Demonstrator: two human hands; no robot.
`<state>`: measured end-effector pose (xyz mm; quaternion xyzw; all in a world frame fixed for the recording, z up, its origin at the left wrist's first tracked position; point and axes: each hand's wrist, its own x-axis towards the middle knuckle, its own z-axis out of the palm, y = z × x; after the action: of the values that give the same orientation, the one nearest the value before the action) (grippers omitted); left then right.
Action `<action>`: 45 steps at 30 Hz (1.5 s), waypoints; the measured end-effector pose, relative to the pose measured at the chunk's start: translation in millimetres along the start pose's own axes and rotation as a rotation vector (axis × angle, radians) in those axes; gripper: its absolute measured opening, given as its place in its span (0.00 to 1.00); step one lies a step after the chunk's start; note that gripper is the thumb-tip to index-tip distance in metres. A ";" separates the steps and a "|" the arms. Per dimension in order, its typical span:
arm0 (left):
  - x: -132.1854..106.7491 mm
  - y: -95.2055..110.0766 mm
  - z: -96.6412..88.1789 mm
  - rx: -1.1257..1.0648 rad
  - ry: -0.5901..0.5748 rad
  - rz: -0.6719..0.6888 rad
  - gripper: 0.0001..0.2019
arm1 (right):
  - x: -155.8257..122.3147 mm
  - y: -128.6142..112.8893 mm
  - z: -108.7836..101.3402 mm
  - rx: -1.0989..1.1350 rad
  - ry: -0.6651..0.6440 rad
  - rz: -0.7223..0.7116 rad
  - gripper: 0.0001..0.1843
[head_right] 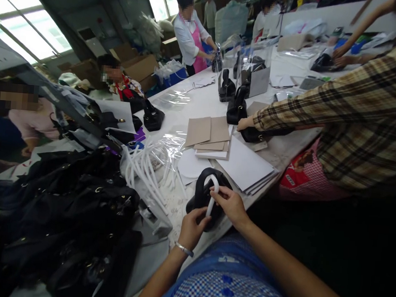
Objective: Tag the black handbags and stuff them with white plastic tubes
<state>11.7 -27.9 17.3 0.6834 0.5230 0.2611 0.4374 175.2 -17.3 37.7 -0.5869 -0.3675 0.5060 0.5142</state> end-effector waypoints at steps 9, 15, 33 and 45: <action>9.5 4.9 -13.8 0.127 0.227 0.055 0.11 | 12.3 -4.7 -11.2 -0.219 -0.179 0.024 0.21; 43.0 -8.1 -26.5 -0.175 0.104 0.052 0.23 | 9.2 -10.9 -3.7 -0.290 -0.127 -0.072 0.17; 53.6 19.1 -24.3 -0.321 0.000 0.048 0.18 | 31.4 1.8 -4.7 -0.607 -0.307 -0.175 0.10; 73.9 34.0 -32.1 -0.155 0.012 0.080 0.19 | 35.7 9.1 -5.7 -0.551 -0.505 -0.276 0.12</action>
<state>25.5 49.8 55.0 0.6663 0.4759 0.3223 0.4751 187.8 13.6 20.9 -0.5052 -0.6796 0.4432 0.2942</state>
